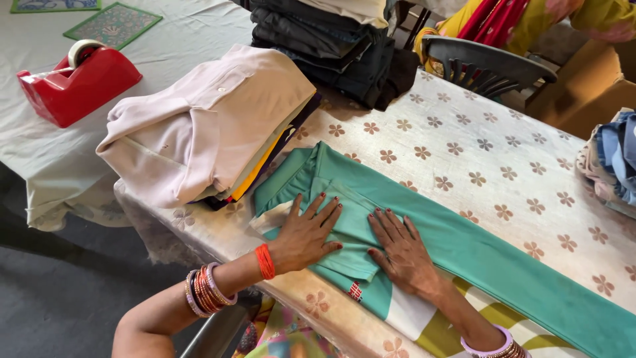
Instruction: The person picks up a teal printed polo shirt, lays it face-down on a table, smooths the fabric with both hands, folds the sleeves and sides inward, then rolls and folds the shirt into a compact bundle on the table.
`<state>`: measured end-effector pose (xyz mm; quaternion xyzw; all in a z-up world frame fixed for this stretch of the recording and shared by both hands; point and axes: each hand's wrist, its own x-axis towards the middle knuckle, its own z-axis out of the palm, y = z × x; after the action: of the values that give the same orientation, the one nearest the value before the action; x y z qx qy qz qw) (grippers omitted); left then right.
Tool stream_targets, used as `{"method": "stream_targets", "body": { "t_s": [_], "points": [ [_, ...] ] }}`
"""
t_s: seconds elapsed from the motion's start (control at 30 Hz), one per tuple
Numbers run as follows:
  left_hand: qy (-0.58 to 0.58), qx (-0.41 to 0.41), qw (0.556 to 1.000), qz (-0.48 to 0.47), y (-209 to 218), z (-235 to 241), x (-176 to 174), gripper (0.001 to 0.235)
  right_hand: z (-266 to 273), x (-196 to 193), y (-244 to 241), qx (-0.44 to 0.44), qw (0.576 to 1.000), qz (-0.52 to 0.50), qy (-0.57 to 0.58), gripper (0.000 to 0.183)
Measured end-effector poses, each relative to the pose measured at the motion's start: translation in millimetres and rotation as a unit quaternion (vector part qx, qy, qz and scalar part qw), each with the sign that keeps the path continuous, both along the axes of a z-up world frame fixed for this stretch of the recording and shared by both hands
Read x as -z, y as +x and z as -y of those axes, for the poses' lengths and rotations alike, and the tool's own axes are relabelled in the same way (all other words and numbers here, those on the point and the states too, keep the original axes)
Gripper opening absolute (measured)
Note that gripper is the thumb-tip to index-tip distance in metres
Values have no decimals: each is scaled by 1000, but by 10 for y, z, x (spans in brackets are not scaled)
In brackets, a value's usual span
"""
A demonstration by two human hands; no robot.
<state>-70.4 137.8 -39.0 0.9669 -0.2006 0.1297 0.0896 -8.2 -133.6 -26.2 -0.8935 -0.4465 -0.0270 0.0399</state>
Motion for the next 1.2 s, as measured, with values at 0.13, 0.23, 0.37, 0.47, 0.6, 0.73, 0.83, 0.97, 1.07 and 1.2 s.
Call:
{"method": "stream_targets", "body": {
  "t_s": [0.13,0.23,0.37,0.47,0.6,0.73,0.83,0.97,1.07,1.2],
  "points": [
    [46,-34,995,-86,137,123,-339,79,-6,-21,-32,-1,999,11,30,70],
    [3,-27,999,-23,528,187,3,75,-8,-20,-45,2,999,8,40,69],
    [-31,-50,996,-65,657,90,-14,76,-3,-20,-44,12,999,-25,38,70],
    [-28,-52,997,-50,619,82,-3,73,104,-5,0,-13,1000,-19,12,72],
    [-30,-21,998,-56,612,86,7,74,611,-280,-129,55,997,-32,52,76],
    [-14,-22,999,-29,686,31,170,74,1815,-252,-124,264,964,9,24,80],
    [-22,-18,999,-19,741,9,244,75,2912,-224,-436,434,897,76,11,74],
    [-16,-27,999,-24,738,-30,281,73,3876,-302,-976,639,768,48,-4,71],
    [-10,-30,999,-26,746,-31,282,73,3970,-184,-1167,668,739,60,-62,66],
    [1,-35,999,-14,768,-42,354,73,3735,-176,-1102,681,725,67,-80,67]
  ]
}}
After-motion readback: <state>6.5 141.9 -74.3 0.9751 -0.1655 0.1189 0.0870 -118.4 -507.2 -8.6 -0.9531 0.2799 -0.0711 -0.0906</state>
